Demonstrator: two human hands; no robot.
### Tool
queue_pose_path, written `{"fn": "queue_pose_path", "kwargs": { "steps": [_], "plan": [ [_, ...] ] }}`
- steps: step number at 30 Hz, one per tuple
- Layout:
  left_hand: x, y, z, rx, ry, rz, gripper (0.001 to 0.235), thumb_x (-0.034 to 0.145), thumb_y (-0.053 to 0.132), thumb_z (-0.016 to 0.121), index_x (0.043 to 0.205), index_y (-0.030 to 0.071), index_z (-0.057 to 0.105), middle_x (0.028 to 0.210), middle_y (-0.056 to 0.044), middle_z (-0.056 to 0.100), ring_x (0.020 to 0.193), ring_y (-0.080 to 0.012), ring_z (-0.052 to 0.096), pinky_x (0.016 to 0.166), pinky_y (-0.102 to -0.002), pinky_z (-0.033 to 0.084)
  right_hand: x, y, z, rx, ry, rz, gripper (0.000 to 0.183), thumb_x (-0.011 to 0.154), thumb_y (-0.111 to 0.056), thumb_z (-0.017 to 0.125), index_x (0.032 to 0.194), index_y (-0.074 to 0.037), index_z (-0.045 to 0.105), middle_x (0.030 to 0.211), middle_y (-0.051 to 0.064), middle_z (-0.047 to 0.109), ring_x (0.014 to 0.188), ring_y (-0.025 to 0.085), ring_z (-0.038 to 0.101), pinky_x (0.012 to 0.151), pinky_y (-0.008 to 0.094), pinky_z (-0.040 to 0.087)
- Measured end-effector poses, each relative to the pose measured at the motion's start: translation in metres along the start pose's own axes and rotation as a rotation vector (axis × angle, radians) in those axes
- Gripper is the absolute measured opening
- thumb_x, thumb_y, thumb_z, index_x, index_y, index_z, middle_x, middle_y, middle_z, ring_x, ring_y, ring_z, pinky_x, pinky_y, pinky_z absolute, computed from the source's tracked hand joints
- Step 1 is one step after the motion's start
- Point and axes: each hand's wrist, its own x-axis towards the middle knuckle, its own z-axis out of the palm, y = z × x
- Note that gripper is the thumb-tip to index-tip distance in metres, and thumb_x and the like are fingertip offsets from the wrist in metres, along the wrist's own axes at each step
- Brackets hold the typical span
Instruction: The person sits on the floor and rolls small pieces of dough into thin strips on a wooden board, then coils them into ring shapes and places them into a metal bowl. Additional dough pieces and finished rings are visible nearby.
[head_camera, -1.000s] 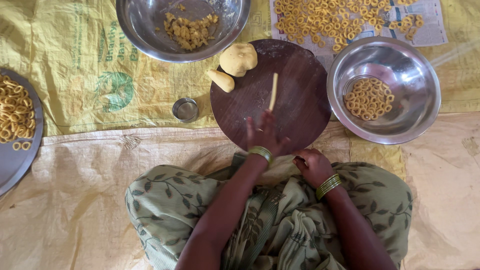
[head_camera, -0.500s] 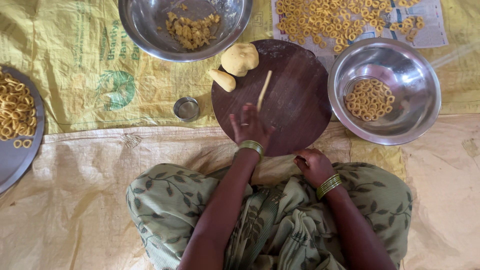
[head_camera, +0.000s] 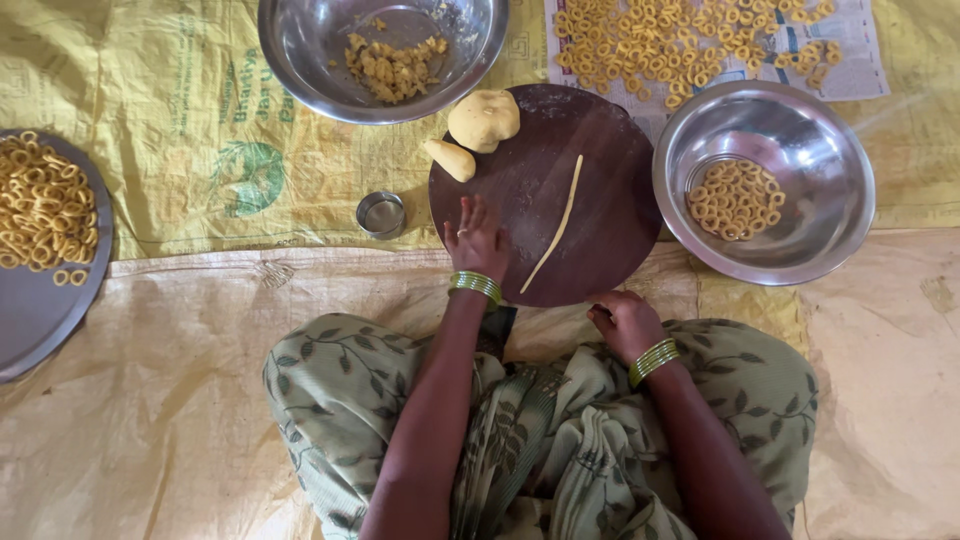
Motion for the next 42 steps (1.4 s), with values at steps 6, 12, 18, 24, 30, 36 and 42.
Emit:
{"fn": "queue_pose_path", "kwargs": {
  "steps": [6, 12, 18, 24, 30, 36, 42],
  "plan": [
    [-0.035, 0.024, -0.023, 0.168, -0.173, 0.123, 0.016, 0.085, 0.023, 0.077, 0.100, 0.019, 0.080, 0.157, -0.005, 0.049, 0.156, -0.0265, 0.028, 0.124, -0.065, 0.014, -0.002, 0.002, -0.002, -0.030, -0.018, 0.009, 0.026, 0.085, -0.022, 0.075, 0.108, -0.009, 0.076, 0.099, 0.016, 0.074, 0.092, 0.035, 0.069, 0.082, 0.045, 0.056],
    [-0.064, 0.026, -0.004, 0.086, -0.109, 0.084, 0.051, 0.067, 0.038, 0.089, 0.107, 0.009, 0.075, 0.134, -0.015, 0.060, 0.127, -0.0351, 0.051, 0.112, -0.061, 0.032, -0.005, -0.001, -0.003, 0.000, -0.063, 0.100, 0.027, 0.085, -0.023, 0.074, 0.109, -0.011, 0.074, 0.098, 0.016, 0.072, 0.086, 0.034, 0.070, 0.079, 0.044, 0.057],
    [-0.078, 0.028, 0.019, 0.346, 0.019, 0.248, 0.033, 0.082, 0.032, 0.087, 0.106, 0.012, 0.079, 0.128, -0.011, 0.068, 0.127, -0.0311, 0.061, 0.105, -0.057, 0.044, -0.006, 0.003, 0.000, -0.038, 0.028, -0.083, 0.025, 0.084, -0.022, 0.075, 0.104, -0.008, 0.074, 0.097, 0.016, 0.074, 0.092, 0.037, 0.068, 0.080, 0.046, 0.055],
    [-0.070, 0.032, 0.001, 0.324, -0.162, 0.194, 0.056, 0.051, 0.044, 0.092, 0.097, 0.013, 0.081, 0.121, -0.014, 0.070, 0.116, -0.0351, 0.064, 0.090, -0.055, 0.049, -0.007, 0.005, 0.002, -0.032, 0.004, -0.030, 0.025, 0.086, -0.023, 0.074, 0.107, -0.010, 0.075, 0.098, 0.015, 0.075, 0.091, 0.034, 0.070, 0.081, 0.044, 0.056],
    [-0.048, 0.008, -0.016, -0.003, -0.151, -0.246, 0.020, 0.090, 0.039, 0.073, 0.099, 0.022, 0.079, 0.087, -0.009, 0.075, 0.079, -0.0298, 0.076, 0.073, -0.046, 0.062, -0.009, 0.003, 0.000, -0.011, 0.012, -0.011, 0.023, 0.085, -0.022, 0.075, 0.105, -0.010, 0.077, 0.098, 0.014, 0.077, 0.092, 0.033, 0.070, 0.084, 0.043, 0.056],
    [-0.022, -0.034, -0.033, 0.311, -0.132, -0.261, 0.031, 0.080, 0.040, 0.079, 0.098, 0.015, 0.075, 0.097, -0.013, 0.075, 0.090, -0.0307, 0.073, 0.075, -0.046, 0.059, -0.007, -0.003, -0.004, -0.007, -0.025, -0.018, 0.023, 0.084, -0.019, 0.074, 0.104, -0.008, 0.077, 0.099, 0.014, 0.077, 0.094, 0.034, 0.069, 0.085, 0.044, 0.056],
    [-0.006, -0.025, -0.018, 0.132, 0.181, -0.029, 0.007, 0.084, 0.024, 0.075, 0.085, 0.019, 0.080, 0.094, -0.008, 0.075, 0.086, -0.0304, 0.073, 0.078, -0.046, 0.056, -0.010, -0.008, -0.007, -0.013, -0.025, -0.020, 0.024, 0.084, -0.018, 0.073, 0.106, -0.008, 0.077, 0.103, 0.014, 0.076, 0.094, 0.033, 0.069, 0.085, 0.044, 0.055]
  ]
}}
